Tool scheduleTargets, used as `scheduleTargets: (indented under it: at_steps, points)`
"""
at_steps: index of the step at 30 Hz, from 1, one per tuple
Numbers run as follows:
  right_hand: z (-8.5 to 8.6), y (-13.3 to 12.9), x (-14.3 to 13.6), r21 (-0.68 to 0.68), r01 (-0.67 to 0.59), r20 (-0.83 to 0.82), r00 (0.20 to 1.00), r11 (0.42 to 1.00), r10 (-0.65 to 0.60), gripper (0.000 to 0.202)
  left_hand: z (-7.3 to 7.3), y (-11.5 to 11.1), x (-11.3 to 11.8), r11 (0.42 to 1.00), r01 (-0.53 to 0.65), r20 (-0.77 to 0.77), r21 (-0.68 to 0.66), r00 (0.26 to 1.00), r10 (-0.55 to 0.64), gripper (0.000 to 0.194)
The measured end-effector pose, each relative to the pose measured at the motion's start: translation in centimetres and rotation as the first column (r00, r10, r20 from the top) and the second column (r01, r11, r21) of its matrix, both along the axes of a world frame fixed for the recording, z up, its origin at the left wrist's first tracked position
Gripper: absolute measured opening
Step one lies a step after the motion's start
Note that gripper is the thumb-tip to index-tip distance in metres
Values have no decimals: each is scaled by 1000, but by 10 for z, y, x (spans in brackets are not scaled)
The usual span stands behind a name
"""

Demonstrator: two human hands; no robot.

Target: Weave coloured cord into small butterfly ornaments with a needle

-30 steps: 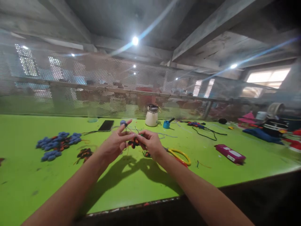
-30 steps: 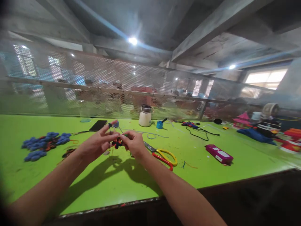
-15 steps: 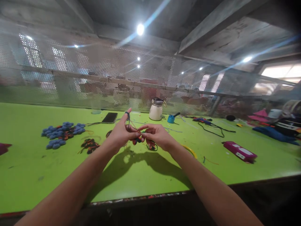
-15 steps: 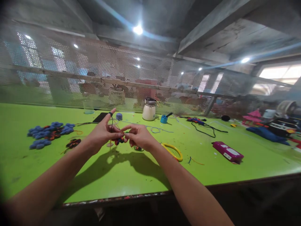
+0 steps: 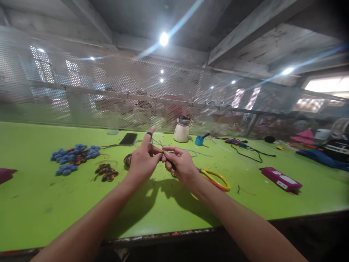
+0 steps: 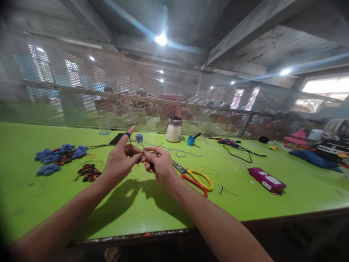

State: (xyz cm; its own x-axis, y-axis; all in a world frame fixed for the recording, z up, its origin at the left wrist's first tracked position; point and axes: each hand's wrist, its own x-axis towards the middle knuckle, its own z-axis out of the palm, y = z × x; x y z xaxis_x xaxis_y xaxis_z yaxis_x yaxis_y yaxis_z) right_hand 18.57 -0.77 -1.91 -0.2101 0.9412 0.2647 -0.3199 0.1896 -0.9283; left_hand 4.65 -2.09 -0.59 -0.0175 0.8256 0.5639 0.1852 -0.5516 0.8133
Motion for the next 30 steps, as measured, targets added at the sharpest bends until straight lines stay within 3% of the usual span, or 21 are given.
scheduleTargets:
  at_steps: [3,6,14,21,30]
  points:
    - [8,-3,6,130,-3,55,998,992,-4,36,9,2,-9,940,291,257,-177,936,-241,103]
    - [16,-3,17,323,-47,226,974,945,-28,31,18,2,-19,885,400,325,-238,892,-315,106]
    - [24,0,33,455,-103,420,900,885,-111,28,25,0,-30,855,467,313,-225,866,-390,107]
    - [25,-3,35,477,-95,420,898,874,-132,26,28,-1,-31,872,454,322,-184,866,-383,100]
    - [29,-3,41,515,-91,453,873,852,-180,25,26,-1,-33,843,504,367,-187,832,-416,97]
